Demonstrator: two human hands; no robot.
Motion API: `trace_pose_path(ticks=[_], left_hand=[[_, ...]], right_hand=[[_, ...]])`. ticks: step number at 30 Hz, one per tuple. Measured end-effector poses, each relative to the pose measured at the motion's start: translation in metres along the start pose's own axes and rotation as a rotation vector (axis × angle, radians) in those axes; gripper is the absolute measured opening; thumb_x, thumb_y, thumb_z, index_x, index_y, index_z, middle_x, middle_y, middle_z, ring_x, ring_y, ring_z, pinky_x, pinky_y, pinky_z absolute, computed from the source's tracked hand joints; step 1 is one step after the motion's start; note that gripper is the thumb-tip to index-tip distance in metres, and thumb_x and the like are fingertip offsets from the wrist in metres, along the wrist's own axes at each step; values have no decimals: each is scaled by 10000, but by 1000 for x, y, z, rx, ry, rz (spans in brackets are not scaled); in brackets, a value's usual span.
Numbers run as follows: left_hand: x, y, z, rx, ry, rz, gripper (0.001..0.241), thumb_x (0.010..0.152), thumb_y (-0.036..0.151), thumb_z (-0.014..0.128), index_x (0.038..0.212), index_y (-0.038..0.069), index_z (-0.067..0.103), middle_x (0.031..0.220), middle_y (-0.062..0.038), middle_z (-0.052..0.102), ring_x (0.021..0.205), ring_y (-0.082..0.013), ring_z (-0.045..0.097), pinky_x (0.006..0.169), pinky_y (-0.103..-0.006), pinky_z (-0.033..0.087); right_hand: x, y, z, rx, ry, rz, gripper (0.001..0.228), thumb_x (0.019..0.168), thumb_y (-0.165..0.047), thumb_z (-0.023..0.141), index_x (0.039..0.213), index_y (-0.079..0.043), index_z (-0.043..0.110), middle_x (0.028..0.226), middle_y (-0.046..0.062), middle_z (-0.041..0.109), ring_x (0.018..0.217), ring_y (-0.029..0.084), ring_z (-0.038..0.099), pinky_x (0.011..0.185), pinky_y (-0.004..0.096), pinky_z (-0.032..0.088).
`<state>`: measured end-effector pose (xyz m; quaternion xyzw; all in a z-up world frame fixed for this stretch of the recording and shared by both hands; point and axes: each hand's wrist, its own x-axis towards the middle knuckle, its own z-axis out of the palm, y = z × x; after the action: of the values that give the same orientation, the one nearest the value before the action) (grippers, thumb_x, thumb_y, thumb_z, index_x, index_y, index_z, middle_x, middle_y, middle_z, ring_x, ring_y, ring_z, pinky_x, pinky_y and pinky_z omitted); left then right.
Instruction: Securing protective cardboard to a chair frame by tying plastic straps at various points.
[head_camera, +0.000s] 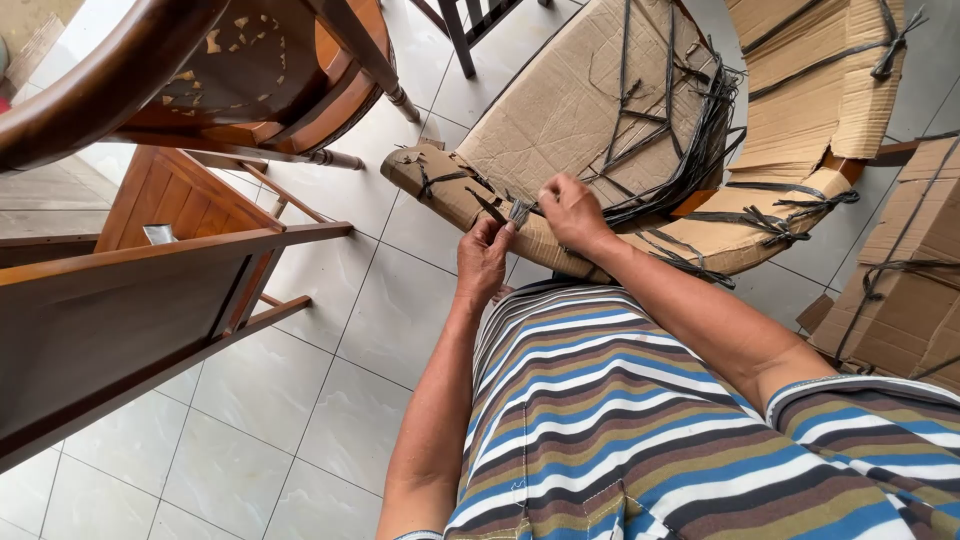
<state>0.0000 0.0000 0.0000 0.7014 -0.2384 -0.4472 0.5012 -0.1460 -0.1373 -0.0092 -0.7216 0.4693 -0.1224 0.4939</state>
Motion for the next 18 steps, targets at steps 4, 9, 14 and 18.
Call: trace_pose_path(ticks=[4,9,14,18], left_hand=[[3,-7,-4,11,-14,10,128,999,223,700,963,110,747,754,7,700,754,-74,571,707,-251,463],[1,12,-3,65,-73,14,123,999,201,670,986,103,743,750,2,688,771,-94,557,709,-291,478],[-7,23,-2,19,-41,9,116,1012,192,665,1008,102,738,783,12,693,802,-89,568,749,-279,488],[-6,24,0,16,31,-3,155,1028,225,667,1046,94,747,805,-2,725,797,-90,600,756,-295,507]], right_hand=[[-4,-47,-27,-7,153,-244,260,991,-105,582,1248,-92,619,1156,161,636,1161,374,619,979,465,481],[-12,-87,-35,-20,-490,-411,370,1100,-209,431,1368,14,557,1203,331,642,1181,548,588,1041,628,464],[-7,-54,-11,24,-420,-377,235,1088,-237,507,1016,-111,692,895,178,677,959,412,681,871,478,536],[-9,-53,-12,118,-391,-191,176,1048,-201,562,1067,-109,710,915,161,731,960,321,704,870,451,533]])
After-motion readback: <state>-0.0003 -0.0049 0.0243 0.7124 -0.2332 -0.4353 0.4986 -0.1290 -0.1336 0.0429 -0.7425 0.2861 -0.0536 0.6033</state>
